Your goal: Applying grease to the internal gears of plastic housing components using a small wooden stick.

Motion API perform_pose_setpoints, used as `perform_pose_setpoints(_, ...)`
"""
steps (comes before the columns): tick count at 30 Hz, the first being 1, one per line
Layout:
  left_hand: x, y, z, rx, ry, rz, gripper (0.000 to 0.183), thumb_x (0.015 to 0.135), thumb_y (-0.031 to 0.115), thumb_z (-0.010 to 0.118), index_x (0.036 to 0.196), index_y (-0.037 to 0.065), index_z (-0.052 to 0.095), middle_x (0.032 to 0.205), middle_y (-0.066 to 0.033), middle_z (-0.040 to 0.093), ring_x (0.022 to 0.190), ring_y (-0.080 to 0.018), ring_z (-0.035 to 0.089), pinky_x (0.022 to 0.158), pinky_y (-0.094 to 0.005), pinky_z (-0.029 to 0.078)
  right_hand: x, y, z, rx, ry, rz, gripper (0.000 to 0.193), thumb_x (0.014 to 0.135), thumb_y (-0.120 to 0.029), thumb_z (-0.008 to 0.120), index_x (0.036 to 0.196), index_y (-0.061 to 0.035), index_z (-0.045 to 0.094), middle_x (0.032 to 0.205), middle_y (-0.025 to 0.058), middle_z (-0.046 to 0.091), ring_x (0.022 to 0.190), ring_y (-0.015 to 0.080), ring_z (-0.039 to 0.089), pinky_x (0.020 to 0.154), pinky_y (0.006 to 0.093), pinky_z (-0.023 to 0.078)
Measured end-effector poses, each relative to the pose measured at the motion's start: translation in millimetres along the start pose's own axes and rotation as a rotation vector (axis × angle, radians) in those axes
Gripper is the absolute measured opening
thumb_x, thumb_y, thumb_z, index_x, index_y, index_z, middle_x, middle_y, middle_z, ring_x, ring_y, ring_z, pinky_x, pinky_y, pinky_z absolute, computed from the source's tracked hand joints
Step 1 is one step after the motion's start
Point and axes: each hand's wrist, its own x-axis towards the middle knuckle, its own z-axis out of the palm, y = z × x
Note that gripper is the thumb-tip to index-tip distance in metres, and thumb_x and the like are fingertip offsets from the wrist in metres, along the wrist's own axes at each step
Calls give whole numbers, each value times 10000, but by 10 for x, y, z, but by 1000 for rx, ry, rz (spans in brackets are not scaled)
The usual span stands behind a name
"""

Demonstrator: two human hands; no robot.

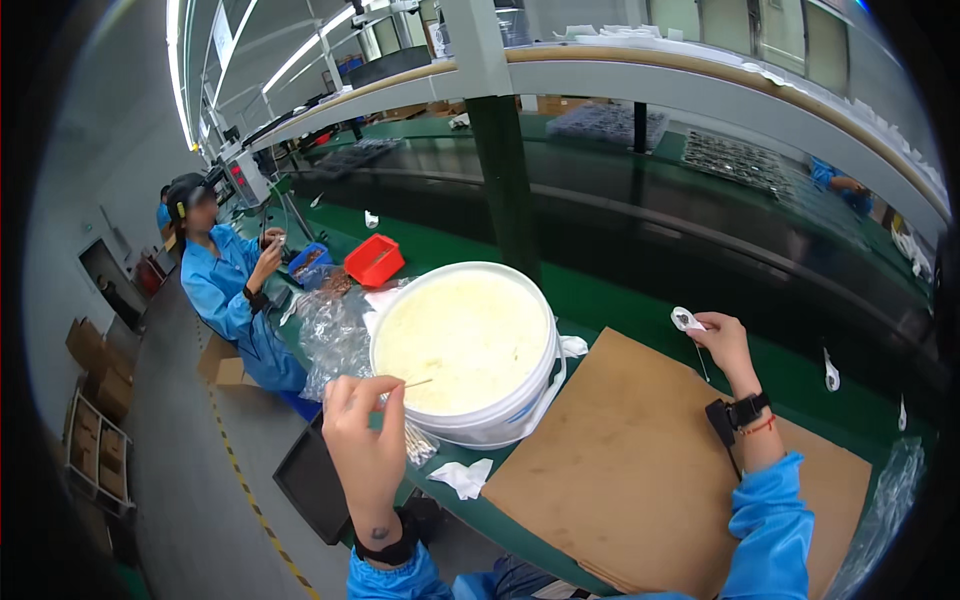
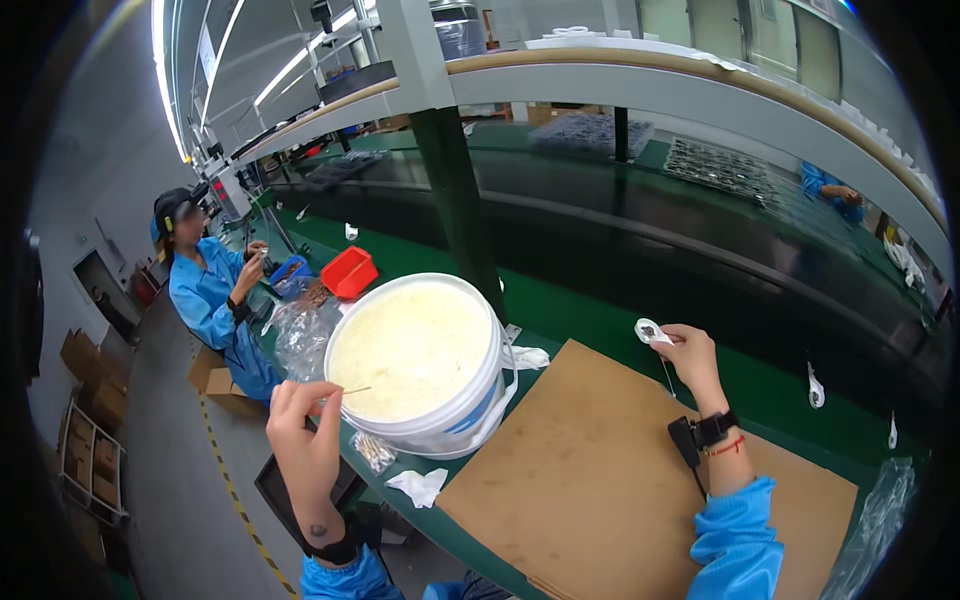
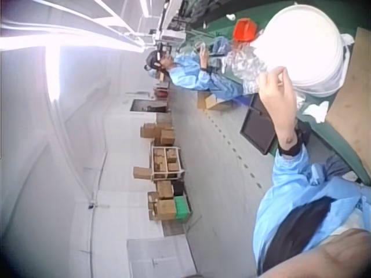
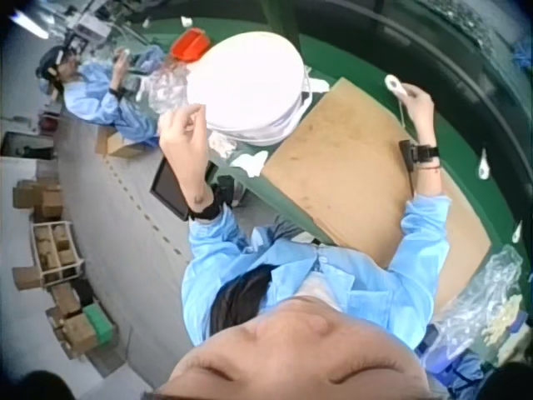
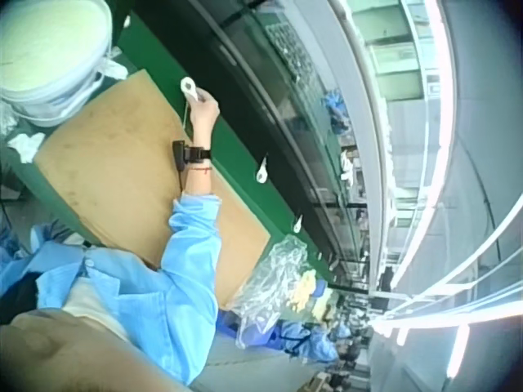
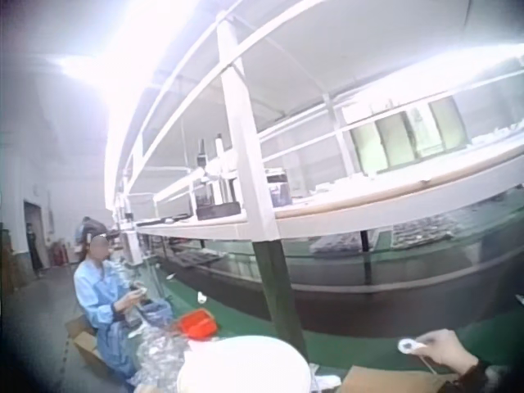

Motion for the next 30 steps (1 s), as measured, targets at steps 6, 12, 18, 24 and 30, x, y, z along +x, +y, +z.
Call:
perform_pose_setpoints(6, 117, -155, 242, 81, -109, 111, 72, 722, 5, 677, 788, 27, 662, 690, -99, 486, 695, -272, 490, 665, -377, 403, -417, -710, -137, 331, -86, 22, 255, 779, -38, 710, 1024, 15, 665, 816, 45, 664, 660, 54, 566, 574, 202, 463)
perform_pose_setpoints(12, 160, -181, 393, 89, -124, 123, 84, 701, 2, 689, 780, 27, 676, 696, -100, 510, 716, -279, 504, 658, -375, 416, -674, -959, -248, 396, -85, -7, 227, 806, -56, 691, 1024, 8, 673, 822, 43, 654, 694, 70, 572, 609, 200, 453)
perform_pose_setpoints(18, 138, -186, 441, 86, -87, 127, 68, 707, 12, 696, 774, 15, 685, 657, -99, 494, 673, -251, 467, 648, -344, 388, -779, -1014, -289, 323, -48, -61, 245, 826, -81, 681, 1051, 14, 667, 862, 49, 623, 716, 89, 579, 620, 199, 453)
perform_pose_setpoints(24, 87, -9, 380, -48, -51, 40, 92, 708, -5, 706, 795, 26, 697, 680, -78, 510, 672, -217, 494, 640, -316, 402, -1027, -1307, -320, 376, -1, -169, 263, 786, -31, 692, 1047, 1, 671, 866, 58, 617, 782, 115, 593, 651, 218, 468)
perform_pose_setpoints(30, -132, 388, 221, -501, -133, -150, 145, 691, -67, 693, 823, -8, 699, 719, -39, 519, 704, -124, 499, 629, -234, 378, -1322, -1548, -346, 217, -44, -537, 357, 677, -28, 777, 1025, -36, 694, 898, 92, 645, 787, 195, 629, 671, 280, 501)
